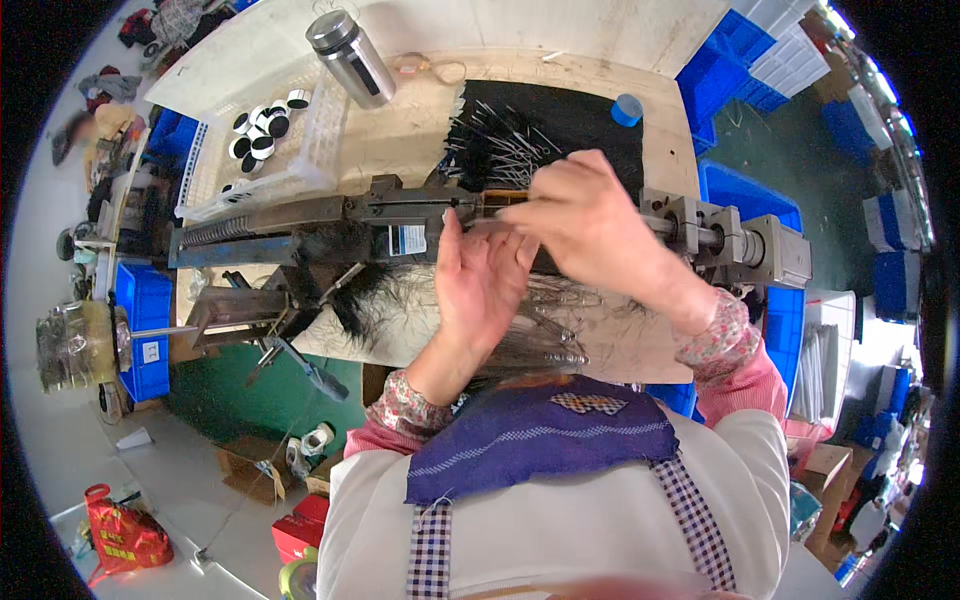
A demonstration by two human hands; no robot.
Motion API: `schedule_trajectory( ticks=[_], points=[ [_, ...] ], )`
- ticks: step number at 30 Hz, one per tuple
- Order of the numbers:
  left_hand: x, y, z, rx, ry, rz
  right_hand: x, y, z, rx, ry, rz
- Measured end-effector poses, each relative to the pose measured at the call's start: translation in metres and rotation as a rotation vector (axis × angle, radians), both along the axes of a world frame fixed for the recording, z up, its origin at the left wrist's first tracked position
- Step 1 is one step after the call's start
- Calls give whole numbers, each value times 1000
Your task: The person is using a manual machine to align and assemble fine fibers, likely for artificial eyelashes.
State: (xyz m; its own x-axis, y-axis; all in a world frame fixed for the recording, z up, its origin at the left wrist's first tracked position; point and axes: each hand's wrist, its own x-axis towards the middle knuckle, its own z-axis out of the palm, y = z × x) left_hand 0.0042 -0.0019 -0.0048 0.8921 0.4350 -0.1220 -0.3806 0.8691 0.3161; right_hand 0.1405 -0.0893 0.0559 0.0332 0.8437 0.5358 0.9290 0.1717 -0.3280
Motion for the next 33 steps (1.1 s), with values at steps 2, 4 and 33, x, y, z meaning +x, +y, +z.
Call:
schedule_trajectory(
  ticks=[2, 4, 33],
  points=[
    [1, -1, 5, -9, 10, -3, -1, 3, -7, -17, -73, -58],
    [-3, -1, 8, -11, 18, 11, 20, 11, -7, 19, 83, -158],
    [-3, -2, 6, -124, -21, 112, 19, 12, 5, 61, 67, -144]
  ],
)
